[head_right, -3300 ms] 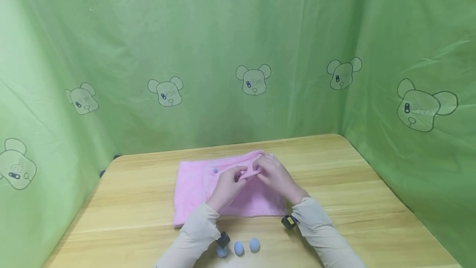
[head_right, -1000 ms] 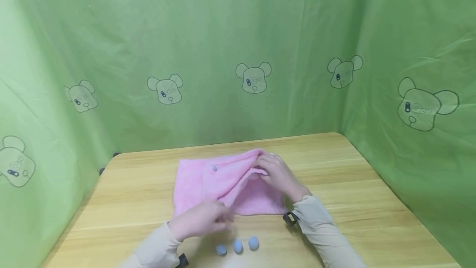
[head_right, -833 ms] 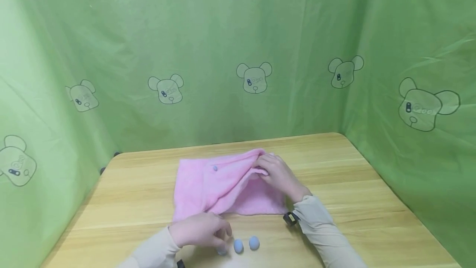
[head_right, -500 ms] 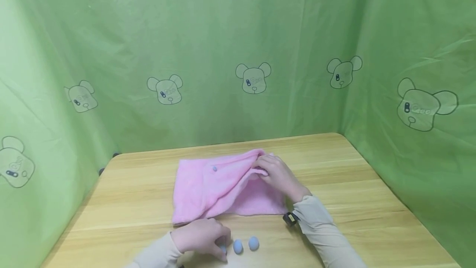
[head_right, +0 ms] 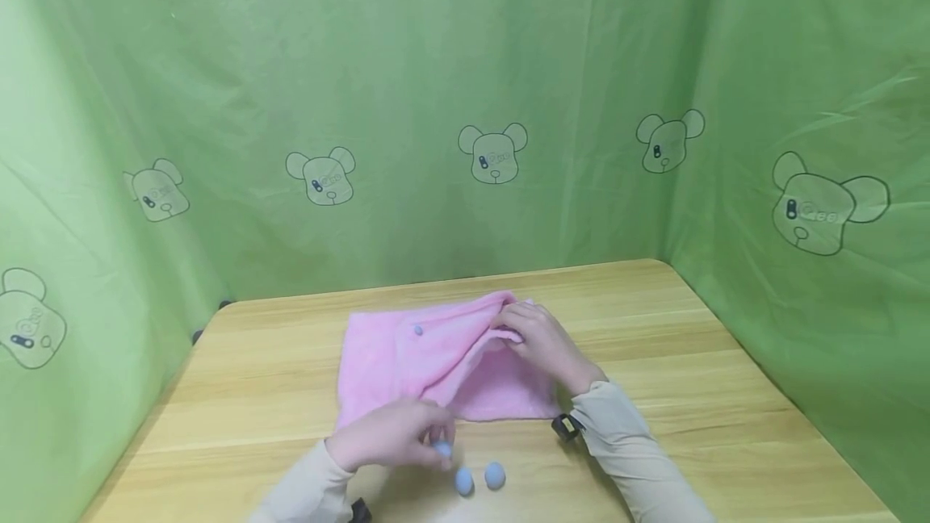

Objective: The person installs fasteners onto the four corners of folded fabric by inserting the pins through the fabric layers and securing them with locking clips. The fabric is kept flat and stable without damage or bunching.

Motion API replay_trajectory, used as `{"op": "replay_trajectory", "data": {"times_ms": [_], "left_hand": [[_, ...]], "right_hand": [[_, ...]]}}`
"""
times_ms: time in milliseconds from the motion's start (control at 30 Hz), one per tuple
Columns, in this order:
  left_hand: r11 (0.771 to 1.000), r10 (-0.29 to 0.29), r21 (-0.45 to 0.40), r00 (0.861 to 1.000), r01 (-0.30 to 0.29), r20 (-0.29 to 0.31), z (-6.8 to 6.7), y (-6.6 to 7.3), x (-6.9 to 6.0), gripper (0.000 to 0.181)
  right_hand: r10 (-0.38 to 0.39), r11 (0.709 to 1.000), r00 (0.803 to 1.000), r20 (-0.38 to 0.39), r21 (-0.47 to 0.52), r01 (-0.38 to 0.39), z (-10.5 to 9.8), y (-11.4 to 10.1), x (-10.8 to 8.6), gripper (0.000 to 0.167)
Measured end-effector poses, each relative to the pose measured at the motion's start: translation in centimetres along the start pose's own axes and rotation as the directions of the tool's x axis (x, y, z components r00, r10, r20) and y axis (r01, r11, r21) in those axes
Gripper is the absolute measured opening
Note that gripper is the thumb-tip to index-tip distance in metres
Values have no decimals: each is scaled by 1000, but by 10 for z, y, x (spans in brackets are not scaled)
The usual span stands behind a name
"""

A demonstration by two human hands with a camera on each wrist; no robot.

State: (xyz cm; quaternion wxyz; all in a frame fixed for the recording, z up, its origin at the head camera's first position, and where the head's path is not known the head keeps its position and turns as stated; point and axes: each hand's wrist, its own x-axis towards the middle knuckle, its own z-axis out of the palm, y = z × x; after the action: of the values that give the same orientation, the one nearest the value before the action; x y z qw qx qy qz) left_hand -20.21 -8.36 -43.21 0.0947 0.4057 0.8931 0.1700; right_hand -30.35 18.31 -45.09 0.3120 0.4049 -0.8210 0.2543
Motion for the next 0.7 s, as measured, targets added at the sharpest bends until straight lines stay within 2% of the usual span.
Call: {"op": "replay_trajectory", "data": {"times_ms": [67,167,300,433,600,700], "left_hand": [[996,-19,-85,997,12,-73,-9,-3,6,16],[978,-52,-210,981,12,-185,-22,-4,15,14],[936,-113,-351,943,-4,-312,-39,-2,28,18],[880,-217,-474,891,2,-398,-48,-4,44,22],[759,-381,-650,823,18,-421,-47,-14,69,26],[649,-466,-761,791,0,-397,-42,-21,85,28]], "right_hand": [[4,1000,1000,2,-2,-4,0,0,0,28],[15,1000,1000,9,3,-16,0,0,0,27],[31,999,999,17,19,-31,0,0,0,27],[24,999,1000,15,28,-25,-1,-1,0,27],[-3,1000,1000,-1,25,3,1,-1,0,30],[-28,999,999,-16,24,28,2,0,0,29]]}}
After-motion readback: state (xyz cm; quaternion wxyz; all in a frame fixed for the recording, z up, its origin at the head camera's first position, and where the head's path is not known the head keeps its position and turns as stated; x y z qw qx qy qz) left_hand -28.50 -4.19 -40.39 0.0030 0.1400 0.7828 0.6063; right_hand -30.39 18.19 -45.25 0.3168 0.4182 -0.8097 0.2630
